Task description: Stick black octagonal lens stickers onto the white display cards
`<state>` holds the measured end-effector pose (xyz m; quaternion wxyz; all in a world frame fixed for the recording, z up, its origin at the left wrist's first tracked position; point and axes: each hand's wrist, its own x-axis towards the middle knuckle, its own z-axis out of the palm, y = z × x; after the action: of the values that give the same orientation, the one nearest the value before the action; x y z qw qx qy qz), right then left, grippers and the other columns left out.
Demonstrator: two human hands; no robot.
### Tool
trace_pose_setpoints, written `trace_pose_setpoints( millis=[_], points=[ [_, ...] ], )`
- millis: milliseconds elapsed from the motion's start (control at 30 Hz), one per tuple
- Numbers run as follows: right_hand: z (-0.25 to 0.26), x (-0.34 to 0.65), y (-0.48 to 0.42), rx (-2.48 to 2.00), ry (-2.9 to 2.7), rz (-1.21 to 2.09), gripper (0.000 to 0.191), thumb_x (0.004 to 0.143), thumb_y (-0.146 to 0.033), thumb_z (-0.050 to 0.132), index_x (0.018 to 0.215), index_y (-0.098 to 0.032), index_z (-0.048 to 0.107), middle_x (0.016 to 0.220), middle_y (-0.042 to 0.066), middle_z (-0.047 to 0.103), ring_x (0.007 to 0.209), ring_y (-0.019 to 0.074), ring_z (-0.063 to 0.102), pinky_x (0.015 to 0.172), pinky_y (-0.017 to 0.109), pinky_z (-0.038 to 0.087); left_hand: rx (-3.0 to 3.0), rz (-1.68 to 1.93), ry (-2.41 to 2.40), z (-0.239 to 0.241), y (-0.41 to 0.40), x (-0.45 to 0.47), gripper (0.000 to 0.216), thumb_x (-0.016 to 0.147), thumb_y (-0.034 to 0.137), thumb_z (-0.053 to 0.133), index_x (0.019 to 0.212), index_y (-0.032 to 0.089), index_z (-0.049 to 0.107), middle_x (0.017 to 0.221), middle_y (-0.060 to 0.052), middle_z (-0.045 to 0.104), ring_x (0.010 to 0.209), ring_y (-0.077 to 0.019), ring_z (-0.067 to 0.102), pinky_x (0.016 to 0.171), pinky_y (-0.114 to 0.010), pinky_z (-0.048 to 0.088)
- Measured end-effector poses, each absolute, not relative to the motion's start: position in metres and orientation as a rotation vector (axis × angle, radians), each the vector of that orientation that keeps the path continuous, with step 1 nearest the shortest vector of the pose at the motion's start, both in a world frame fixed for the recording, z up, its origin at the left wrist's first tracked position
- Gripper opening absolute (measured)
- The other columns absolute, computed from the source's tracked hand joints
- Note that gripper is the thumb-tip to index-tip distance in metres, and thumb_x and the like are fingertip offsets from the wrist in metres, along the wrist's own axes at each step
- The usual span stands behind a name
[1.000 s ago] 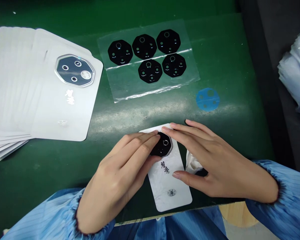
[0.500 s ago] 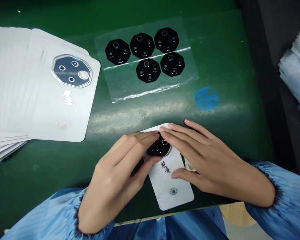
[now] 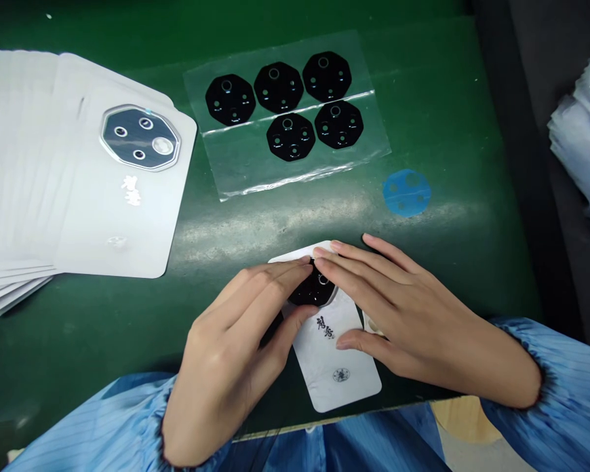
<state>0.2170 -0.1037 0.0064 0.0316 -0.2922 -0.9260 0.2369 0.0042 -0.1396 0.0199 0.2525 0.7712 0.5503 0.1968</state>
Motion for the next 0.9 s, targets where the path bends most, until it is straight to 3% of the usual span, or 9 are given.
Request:
trace_pose_setpoints(
  millis=[200,900],
  points=[
    [0.0061,0.2159,-0.1036,-0.902,-2.785,0.750,0.066,0.094,-0.040,0.050,0.145,-0.006,0.027,0.150,0.011,0.032,0.141,0.0223,0.023,0.118,0.046,0.021,2.096,0.543,1.512,0.0212,-0.1397,0.0078,0.036,0.085,0.013,0.063,0.119,0.020,0.059,0.114,0.000,0.065,0.101,-0.0154,0.059,0.091,-0.031,0.051],
    [0.0056,0.2161,-0.1046,-0.918,-2.845,0.720,0.072,0.093,-0.041,0.052,0.147,-0.005,0.021,0.153,0.009,0.026,0.142,0.0203,0.017,0.120,0.043,0.015,2.147,0.461,1.513,0.0242,-0.1438,0.0112,0.040,0.087,0.013,0.060,0.126,0.017,0.054,0.117,0.000,0.063,0.101,-0.0141,0.057,0.093,-0.026,0.047]
  ],
)
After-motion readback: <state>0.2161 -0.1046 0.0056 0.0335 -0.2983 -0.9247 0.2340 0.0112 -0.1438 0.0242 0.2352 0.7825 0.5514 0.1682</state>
